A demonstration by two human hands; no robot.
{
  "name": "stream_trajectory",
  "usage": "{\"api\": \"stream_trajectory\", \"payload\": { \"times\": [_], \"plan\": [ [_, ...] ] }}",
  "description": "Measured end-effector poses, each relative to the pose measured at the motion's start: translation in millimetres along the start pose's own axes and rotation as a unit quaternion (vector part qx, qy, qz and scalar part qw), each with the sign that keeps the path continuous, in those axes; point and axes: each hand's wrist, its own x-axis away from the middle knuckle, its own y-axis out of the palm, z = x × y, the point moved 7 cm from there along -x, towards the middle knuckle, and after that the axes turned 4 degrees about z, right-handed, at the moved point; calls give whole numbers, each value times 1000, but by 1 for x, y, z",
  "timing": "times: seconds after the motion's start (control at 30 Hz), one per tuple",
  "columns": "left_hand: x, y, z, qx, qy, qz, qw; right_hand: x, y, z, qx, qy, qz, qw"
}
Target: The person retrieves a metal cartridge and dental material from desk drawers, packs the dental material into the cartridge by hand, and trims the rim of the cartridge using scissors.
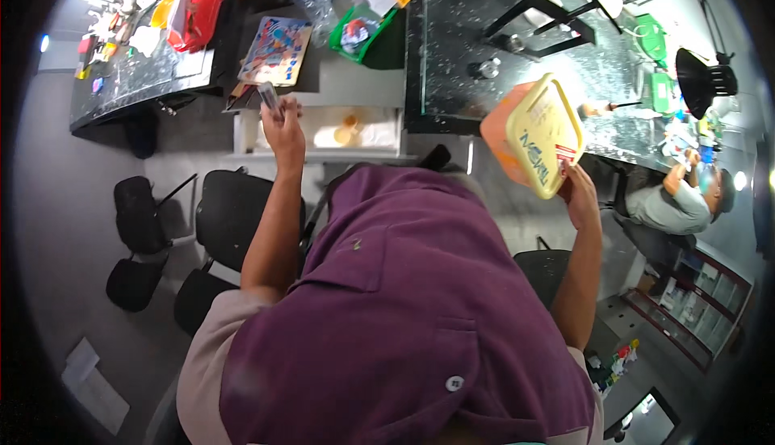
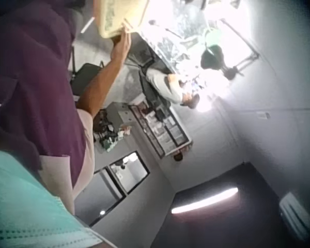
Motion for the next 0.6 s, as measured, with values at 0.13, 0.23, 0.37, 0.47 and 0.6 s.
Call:
{"api": "stream_trajectory", "payload": {
  "times": [0.13, 0.23, 0.37, 0.47, 0.6],
  "plan": [
    [-29, 24, 31, 31, 90, 20, 995, -17, -5, 14, -12, -1, -5, 1000],
    [-11, 83, 72, 27, 123, -65, 990, -32, -8, 12, 57, -14, -22, 998],
    [50, 180, 97, -70, 208, -261, 940, -61, -11, -13, 120, -14, -57, 991],
    [91, 259, 86, -42, 78, -383, 920, -91, -12, -31, 224, -19, -141, 964],
    [113, 334, 37, 74, -94, -376, 919, -129, -22, -59, 405, -115, -155, 894]
  ]
}}
